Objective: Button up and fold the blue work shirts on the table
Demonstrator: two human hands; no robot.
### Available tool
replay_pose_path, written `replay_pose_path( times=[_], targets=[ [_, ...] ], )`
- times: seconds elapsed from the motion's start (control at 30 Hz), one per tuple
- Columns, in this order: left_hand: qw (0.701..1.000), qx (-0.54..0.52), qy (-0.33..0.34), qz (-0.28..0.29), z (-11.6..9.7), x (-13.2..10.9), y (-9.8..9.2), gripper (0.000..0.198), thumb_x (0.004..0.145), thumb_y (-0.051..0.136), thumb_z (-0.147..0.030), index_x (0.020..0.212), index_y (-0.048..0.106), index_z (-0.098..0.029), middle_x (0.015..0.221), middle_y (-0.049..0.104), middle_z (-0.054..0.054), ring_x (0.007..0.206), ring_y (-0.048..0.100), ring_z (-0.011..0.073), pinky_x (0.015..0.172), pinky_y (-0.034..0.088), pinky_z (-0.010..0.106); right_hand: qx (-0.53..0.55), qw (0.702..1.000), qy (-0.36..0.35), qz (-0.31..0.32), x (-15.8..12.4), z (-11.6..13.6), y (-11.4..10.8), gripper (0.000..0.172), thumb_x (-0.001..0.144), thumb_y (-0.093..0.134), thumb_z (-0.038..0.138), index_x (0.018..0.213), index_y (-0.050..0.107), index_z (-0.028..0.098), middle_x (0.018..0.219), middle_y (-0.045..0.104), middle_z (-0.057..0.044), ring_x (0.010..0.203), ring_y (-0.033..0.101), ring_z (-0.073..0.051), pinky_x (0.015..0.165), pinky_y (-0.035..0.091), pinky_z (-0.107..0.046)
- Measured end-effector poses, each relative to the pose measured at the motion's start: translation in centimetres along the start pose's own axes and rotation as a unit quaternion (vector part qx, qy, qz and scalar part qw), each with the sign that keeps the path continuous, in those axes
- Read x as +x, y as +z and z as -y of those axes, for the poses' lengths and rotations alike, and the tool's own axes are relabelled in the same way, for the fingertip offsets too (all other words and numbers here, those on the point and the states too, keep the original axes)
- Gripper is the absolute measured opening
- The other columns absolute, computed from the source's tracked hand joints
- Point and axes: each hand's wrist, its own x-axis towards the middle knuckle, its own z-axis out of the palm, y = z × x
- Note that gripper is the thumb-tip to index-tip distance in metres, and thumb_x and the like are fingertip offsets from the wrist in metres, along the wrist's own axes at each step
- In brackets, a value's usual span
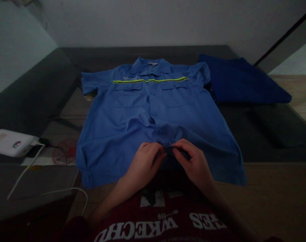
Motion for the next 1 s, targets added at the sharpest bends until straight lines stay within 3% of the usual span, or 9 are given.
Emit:
replay_pose_path(
  times=[0.33,0.67,0.77,0.9,1.0],
  targets=[
    [1.0,-0.01,0.002,-0.018,0.4,-0.1,0.4,0.011,0.09,0.044,-0.019,0.083,0.052,-0.019,0.076,0.06,0.001,0.075,0.055,0.0156,0.074,0.044,0.031,-0.082,0.995,-0.06,-0.008,-0.6,0.2,0.2,0.02,0.088,0.05,0.016,0.096,0.068,0.022,0.087,0.068,-0.005,0.081,0.064,-0.018,0.074,0.053,-0.032],
    [0.998,-0.05,-0.038,-0.027,0.7,-0.1,0.4,0.009,0.088,0.047,-0.018,0.086,0.056,-0.02,0.082,0.064,0.002,0.08,0.059,0.0156,0.077,0.045,0.03,-0.118,0.984,-0.127,-0.033,-1.4,-0.1,1.0,0.026,0.091,0.047,0.016,0.107,0.067,0.022,0.09,0.067,-0.006,0.084,0.061,-0.019,0.077,0.052,-0.034],
    [0.996,-0.062,-0.048,-0.042,0.9,-0.1,0.4,0.009,0.087,0.048,-0.016,0.085,0.057,-0.019,0.082,0.065,0.001,0.079,0.06,0.0154,0.075,0.045,0.029,-0.061,0.993,-0.098,0.003,-1.3,0.2,0.3,0.024,0.091,0.048,0.022,0.108,0.066,0.021,0.095,0.067,-0.006,0.088,0.062,-0.018,0.078,0.052,-0.032],
    [0.996,-0.075,-0.047,-0.027,1.0,-0.2,0.2,0.009,0.086,0.05,-0.015,0.088,0.058,-0.019,0.085,0.067,0.002,0.081,0.061,0.0162,0.075,0.046,0.03,0.018,0.999,-0.026,0.037,-0.5,0.4,-0.6,0.027,0.094,0.043,0.026,0.095,0.07,0.022,0.091,0.069,-0.004,0.085,0.064,-0.016,0.076,0.052,-0.029],
    [0.995,-0.084,-0.046,-0.017,0.8,-0.2,0.1,0.01,0.086,0.051,-0.015,0.089,0.059,-0.019,0.085,0.067,0.002,0.082,0.061,0.0169,0.075,0.046,0.03,0.026,0.999,0.003,0.021,0.0,0.4,-0.5,0.013,0.087,0.056,0.022,0.086,0.069,0.022,0.083,0.07,-0.001,0.078,0.065,-0.016,0.074,0.052,-0.029]
  ],
)
